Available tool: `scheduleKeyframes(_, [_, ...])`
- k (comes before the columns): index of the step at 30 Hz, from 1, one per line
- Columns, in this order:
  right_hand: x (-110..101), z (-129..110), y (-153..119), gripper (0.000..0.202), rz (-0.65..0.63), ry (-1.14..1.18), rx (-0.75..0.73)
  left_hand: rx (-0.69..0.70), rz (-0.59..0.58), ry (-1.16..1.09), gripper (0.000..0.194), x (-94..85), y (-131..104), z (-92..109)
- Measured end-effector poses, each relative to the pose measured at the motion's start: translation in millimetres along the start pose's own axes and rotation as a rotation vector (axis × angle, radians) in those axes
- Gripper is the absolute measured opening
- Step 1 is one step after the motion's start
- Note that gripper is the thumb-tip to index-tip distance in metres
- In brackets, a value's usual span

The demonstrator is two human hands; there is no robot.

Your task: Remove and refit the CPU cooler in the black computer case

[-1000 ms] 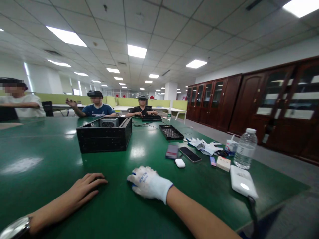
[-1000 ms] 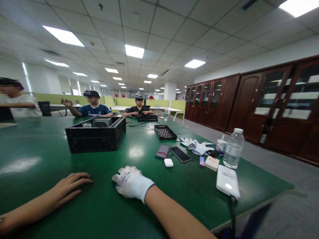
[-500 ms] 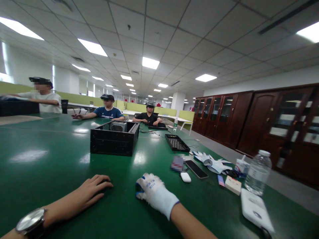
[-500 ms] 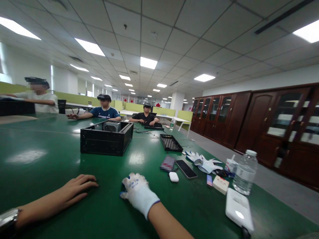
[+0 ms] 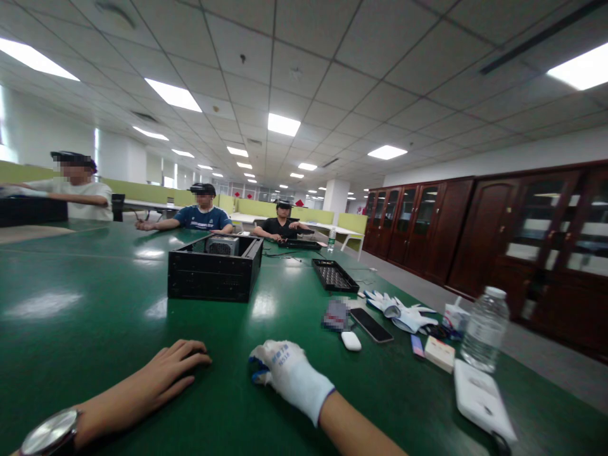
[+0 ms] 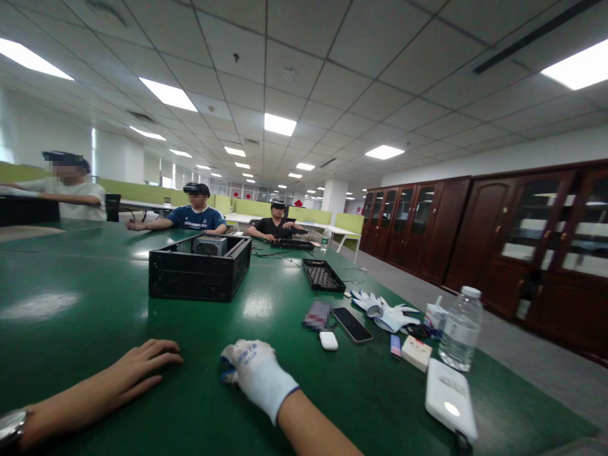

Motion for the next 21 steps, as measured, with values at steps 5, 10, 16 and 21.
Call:
scheduleKeyframes(5, [6, 5, 8, 0.054, 0.033, -0.048, 0.063, -0.007, 0.04, 0.041, 0.04, 9.2, -1, -15])
scheduleKeyframes(10, [12, 0, -1, 0.042, 0.081, -0.056, 0.08, 0.056, 0.142, 0.16, 0.042, 24.7, 9, -32])
scheduleKeyframes(16, [10, 2, -5, 0.057, 0.062, 0.042, 0.042, 0.174, 0.223, 0.376, 0.044, -10.1, 76, -39])
scheduleKeyframes(21, [4, 8, -11, 0.054, 0.14, 0.182, -0.095, -0.068, 0.426, 0.508, 0.046, -94.7, 150, -38])
Point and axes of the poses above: each hand's wrist, its own y-axis towards the middle knuckle, its own x-axis out of the palm, z = x × y, the point moved 4 cm from there along y, towards the middle knuckle, and after that the axes turned 6 degrees about -y, right-handed, at the moved point
